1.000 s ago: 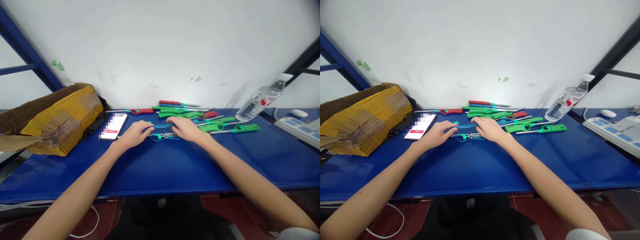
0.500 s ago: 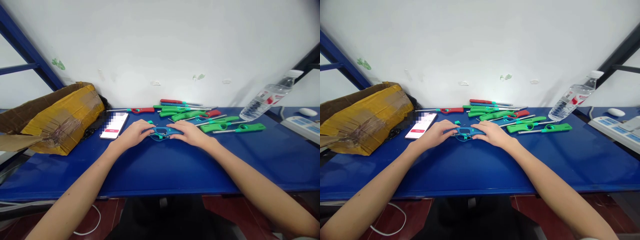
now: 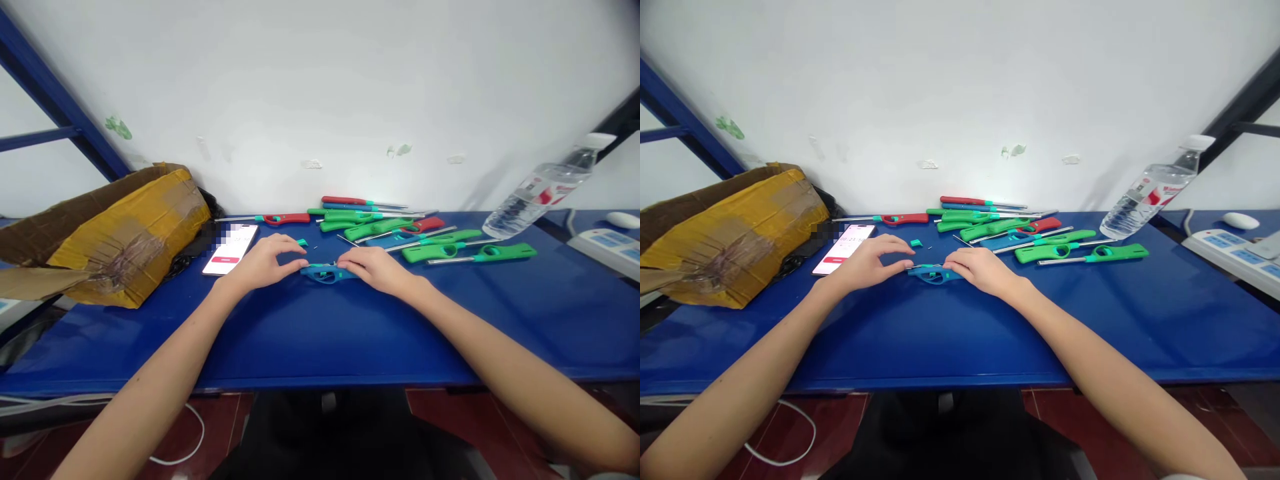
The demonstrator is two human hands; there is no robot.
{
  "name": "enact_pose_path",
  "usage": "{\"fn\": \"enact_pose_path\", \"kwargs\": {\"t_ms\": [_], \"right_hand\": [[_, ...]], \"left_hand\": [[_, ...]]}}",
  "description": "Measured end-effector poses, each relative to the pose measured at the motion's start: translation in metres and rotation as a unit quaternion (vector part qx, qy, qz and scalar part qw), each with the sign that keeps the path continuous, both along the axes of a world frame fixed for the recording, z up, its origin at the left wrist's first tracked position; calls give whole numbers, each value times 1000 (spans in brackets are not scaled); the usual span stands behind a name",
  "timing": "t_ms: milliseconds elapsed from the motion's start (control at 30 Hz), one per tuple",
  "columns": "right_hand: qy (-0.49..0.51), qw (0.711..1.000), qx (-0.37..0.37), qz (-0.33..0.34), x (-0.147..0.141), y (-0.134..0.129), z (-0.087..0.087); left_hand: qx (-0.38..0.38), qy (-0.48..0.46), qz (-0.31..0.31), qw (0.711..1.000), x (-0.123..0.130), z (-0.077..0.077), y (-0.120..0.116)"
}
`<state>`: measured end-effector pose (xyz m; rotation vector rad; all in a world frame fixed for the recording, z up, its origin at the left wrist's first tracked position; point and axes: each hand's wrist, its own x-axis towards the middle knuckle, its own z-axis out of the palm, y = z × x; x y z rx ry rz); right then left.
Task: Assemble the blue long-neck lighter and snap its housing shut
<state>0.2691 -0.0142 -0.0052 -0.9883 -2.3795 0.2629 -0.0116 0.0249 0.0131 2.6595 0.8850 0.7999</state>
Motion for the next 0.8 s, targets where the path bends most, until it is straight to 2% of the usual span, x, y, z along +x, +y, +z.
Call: {"fn": "enact_pose_path", "kwargs": {"t_ms": [67, 167, 267, 367, 433, 600, 800], "right_hand": [[37, 999, -22, -16, 0, 0, 3], [89, 993, -51, -55, -4, -1, 10], [128, 986, -82, -71, -12, -1, 15], [145, 981, -108, -65, -17, -2, 18], [143, 983, -91, -68, -17, -3, 19], [49, 997, 47, -41, -6, -3, 22], [15, 999, 51, -9, -1, -4, 23]], "left_hand": [[15, -2, -23, 1000, 6, 2, -9], [91, 38, -57, 993, 18, 2, -21], [156, 42, -46, 986, 28, -3, -27], [173, 29, -25, 984, 32, -8, -26], [173, 15, -12, 985, 32, -8, -23], [134, -57, 25, 989, 33, -7, -20], [49, -85, 22, 995, 37, -7, -24]]}}
